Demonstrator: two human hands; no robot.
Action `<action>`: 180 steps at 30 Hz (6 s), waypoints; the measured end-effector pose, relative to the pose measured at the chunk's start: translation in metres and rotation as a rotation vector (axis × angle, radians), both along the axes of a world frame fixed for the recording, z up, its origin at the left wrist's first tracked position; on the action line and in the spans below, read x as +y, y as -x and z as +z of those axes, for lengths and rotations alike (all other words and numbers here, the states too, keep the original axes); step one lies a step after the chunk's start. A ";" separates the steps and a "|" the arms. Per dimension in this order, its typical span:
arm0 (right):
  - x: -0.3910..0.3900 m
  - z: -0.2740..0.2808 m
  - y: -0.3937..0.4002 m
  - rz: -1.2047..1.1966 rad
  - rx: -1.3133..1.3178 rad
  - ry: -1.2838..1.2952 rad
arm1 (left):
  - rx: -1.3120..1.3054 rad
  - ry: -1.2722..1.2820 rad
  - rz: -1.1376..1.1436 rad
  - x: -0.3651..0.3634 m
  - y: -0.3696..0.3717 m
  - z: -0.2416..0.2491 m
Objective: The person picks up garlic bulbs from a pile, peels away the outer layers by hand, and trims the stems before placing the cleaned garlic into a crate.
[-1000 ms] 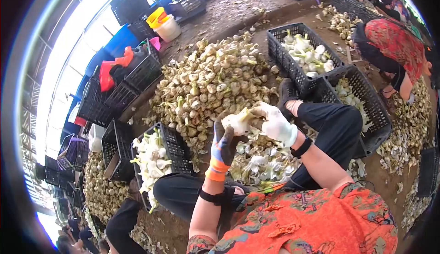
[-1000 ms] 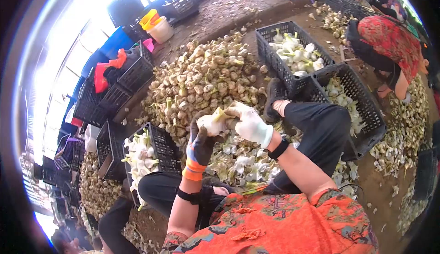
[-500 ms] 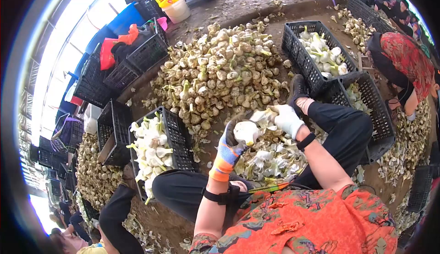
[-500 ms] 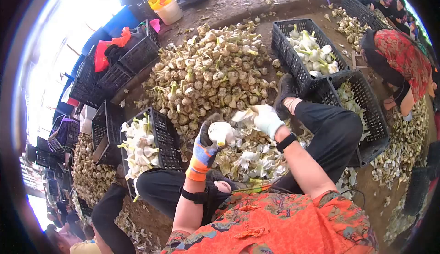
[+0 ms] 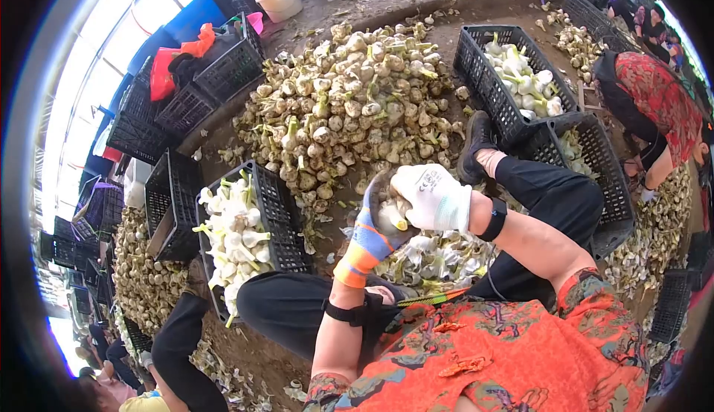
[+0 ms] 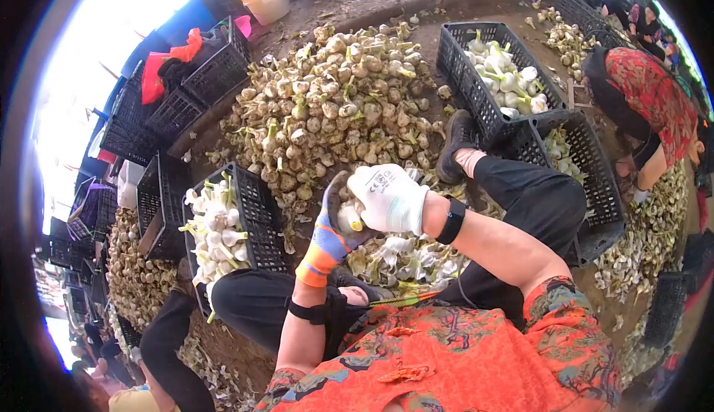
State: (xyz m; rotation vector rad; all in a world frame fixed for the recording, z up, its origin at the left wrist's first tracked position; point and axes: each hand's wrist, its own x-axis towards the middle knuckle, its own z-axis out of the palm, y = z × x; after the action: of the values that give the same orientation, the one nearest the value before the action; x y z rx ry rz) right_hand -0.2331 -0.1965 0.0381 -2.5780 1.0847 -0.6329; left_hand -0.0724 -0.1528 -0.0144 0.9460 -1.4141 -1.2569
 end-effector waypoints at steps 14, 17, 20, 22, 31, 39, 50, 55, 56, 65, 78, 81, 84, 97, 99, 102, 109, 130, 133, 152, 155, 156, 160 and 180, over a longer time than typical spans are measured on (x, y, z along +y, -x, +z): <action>-0.014 -0.072 0.017 -0.532 -0.363 -0.217 | 0.885 -0.273 0.335 -0.012 -0.015 -0.022; -0.029 -0.121 0.040 -0.545 -0.120 -0.343 | 1.039 -0.316 0.180 -0.013 -0.013 -0.039; -0.025 -0.146 0.050 -0.560 -0.128 -0.533 | 1.141 -0.341 0.105 -0.017 -0.013 -0.045; -0.015 -0.134 0.044 -0.605 -0.328 -0.672 | 1.209 -0.324 0.034 -0.021 -0.013 -0.035; -0.047 -0.155 0.016 -0.079 -2.060 -1.716 | 0.128 -0.249 0.256 -0.030 0.015 -0.070; -0.195 -0.180 0.047 -0.505 -1.630 -1.065 | 0.490 -0.429 0.506 -0.043 -0.007 -0.081; -0.287 -0.278 -0.052 -1.324 -1.361 -0.802 | 0.425 -0.480 0.553 -0.061 -0.014 -0.089; -0.210 -0.274 -0.020 -1.141 -1.691 -1.137 | 0.491 -0.418 0.572 -0.059 -0.007 -0.088; -0.205 -0.266 -0.019 -1.052 -1.712 -1.205 | 0.524 -0.400 0.574 -0.055 -0.006 -0.091; -0.319 -0.287 -0.045 -0.867 -1.367 -0.793 | 0.260 -0.329 0.593 -0.036 -0.014 -0.106; -0.042 -0.103 -0.014 0.187 -1.778 -1.695 | 0.445 -0.232 0.298 -0.058 0.016 -0.049; -0.044 -0.079 0.014 0.058 -1.314 -1.448 | 0.516 -0.112 0.232 -0.048 0.018 -0.036; -0.026 -0.029 0.026 -0.126 -1.035 -1.166 | 0.347 0.071 0.306 -0.041 0.022 -0.031; 0.010 -0.020 0.026 -0.076 -1.206 -0.965 | -0.229 0.426 0.349 -0.020 0.030 -0.006; 0.012 -0.018 0.037 -0.095 -1.258 -1.086 | -0.162 0.378 0.285 -0.020 0.031 -0.004; 0.012 -0.014 0.046 -0.100 -1.201 -1.028 | 0.116 0.120 0.121 -0.023 0.030 -0.010; 0.003 -0.037 0.055 -0.125 -0.867 -0.466 | 0.738 -0.324 -0.053 -0.011 0.030 0.013; -0.020 -0.096 0.097 -0.315 -0.129 -0.460 | 0.131 0.072 0.036 -0.012 0.014 -0.004; 0.011 -0.044 0.073 -0.301 -0.301 -0.171 | -0.008 0.055 0.017 -0.011 0.020 -0.004; 0.023 -0.035 0.020 -0.331 -0.351 -0.195 | 0.447 -0.093 0.374 -0.006 0.029 -0.023; 0.007 -0.039 0.027 -0.458 -0.298 -0.110 | 0.442 -0.130 0.269 -0.008 0.017 -0.018; -0.004 -0.051 0.032 -0.519 -0.265 -0.128 | 0.491 -0.164 0.152 -0.005 0.016 0.000; -0.023 -0.102 0.062 -0.435 0.103 -0.487 | 0.921 -0.199 -0.131 -0.009 0.014 -0.011; -0.178 -0.172 0.102 -0.437 -2.028 -1.305 | 0.551 -0.377 0.685 -0.037 -0.022 -0.099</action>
State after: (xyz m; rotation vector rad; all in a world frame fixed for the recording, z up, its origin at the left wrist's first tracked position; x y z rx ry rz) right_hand -0.3347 -0.3741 -0.1344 0.0000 0.6113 -1.3185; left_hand -0.0501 -0.1902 -0.1137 1.0947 -0.3683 -1.1330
